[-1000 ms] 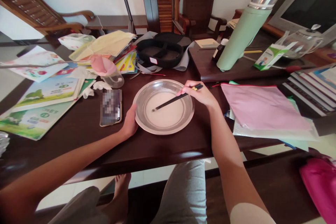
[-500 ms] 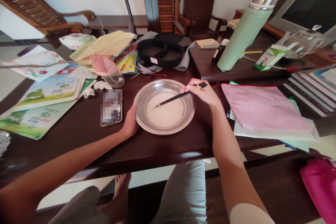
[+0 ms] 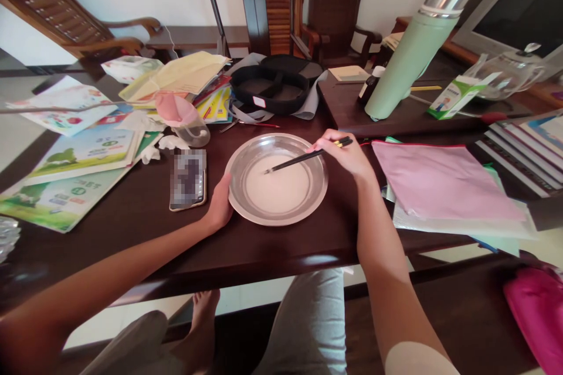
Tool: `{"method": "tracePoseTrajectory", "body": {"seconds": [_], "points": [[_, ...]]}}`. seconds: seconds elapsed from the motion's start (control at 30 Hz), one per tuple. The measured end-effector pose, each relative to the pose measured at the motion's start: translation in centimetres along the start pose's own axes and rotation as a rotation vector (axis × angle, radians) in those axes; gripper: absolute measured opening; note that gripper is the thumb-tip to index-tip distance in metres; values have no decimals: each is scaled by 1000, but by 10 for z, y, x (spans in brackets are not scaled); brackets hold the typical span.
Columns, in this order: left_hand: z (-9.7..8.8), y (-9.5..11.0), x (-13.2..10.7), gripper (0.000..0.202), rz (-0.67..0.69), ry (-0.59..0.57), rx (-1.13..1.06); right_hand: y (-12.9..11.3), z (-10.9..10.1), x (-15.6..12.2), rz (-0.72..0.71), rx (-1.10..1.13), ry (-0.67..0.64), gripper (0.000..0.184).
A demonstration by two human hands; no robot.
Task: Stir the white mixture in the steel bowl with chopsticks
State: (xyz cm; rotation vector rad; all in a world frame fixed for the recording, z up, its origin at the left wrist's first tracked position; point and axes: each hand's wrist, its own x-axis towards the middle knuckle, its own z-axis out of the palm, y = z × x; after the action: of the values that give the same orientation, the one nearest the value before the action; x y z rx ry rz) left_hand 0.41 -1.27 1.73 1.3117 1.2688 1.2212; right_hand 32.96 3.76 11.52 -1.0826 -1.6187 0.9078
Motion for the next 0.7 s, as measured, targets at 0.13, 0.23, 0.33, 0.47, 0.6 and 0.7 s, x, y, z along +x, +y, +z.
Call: {"method": "tracePoseTrajectory", "body": {"seconds": [0.13,0.23,0.33,0.47,0.6,0.7], "points": [[0,-2,0,73,-7,-12,-46,10,-21,-3,-38,11,177,53],[0,-2,0,72,-6,-10,-46,11,-19,-4,-18,56,56,54],[0,-3,0,72,-4,-6,-36,5,-2,-3,2,68,-130,50],[1,-2,0,74,-7,-6,-21,0,2,0,-7,23,-44,49],[2,0,-1,73,-1,-13,-24,7,-19,-3,-21,8,149,50],[1,0,-1,72,10,-14,-34,9,-20,-4,-5,31,64,53]]}}
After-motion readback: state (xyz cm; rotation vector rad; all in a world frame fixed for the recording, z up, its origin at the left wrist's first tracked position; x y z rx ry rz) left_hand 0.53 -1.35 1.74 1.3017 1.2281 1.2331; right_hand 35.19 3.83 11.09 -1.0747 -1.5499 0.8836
